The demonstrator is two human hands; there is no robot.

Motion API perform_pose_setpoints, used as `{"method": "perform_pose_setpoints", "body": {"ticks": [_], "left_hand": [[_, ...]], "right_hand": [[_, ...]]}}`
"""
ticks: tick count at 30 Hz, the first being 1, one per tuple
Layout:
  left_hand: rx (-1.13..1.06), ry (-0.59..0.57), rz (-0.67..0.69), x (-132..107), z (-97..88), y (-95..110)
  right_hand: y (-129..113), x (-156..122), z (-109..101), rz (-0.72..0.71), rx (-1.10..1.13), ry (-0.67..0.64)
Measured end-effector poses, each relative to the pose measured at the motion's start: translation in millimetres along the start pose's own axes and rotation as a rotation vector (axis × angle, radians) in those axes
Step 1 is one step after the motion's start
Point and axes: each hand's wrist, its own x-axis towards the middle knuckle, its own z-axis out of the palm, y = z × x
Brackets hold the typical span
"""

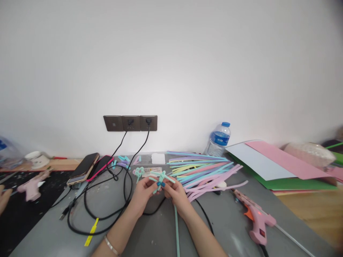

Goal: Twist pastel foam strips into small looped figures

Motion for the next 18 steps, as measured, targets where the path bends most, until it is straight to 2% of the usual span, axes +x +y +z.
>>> {"method": "perform_pose_setpoints", "body": {"ticks": [4,10,18], "left_hand": [[0.012,0.031,-0.016,-1.1,-0.1,1.9],[0.010,-0.032,-0.057,-1.5,-2.3,0.4],[0.030,-0.040,-0.076,-0.8,-4.2,2.2]], "right_hand": [[3.2,0.7,-1.7,-0.029,-0.014,0.009],[2.2,0.0,-2.4,-0.030,-0.060,0.008],[-3.0,-1.0,0.1,-0.031,-0.091,-0.025]]}}
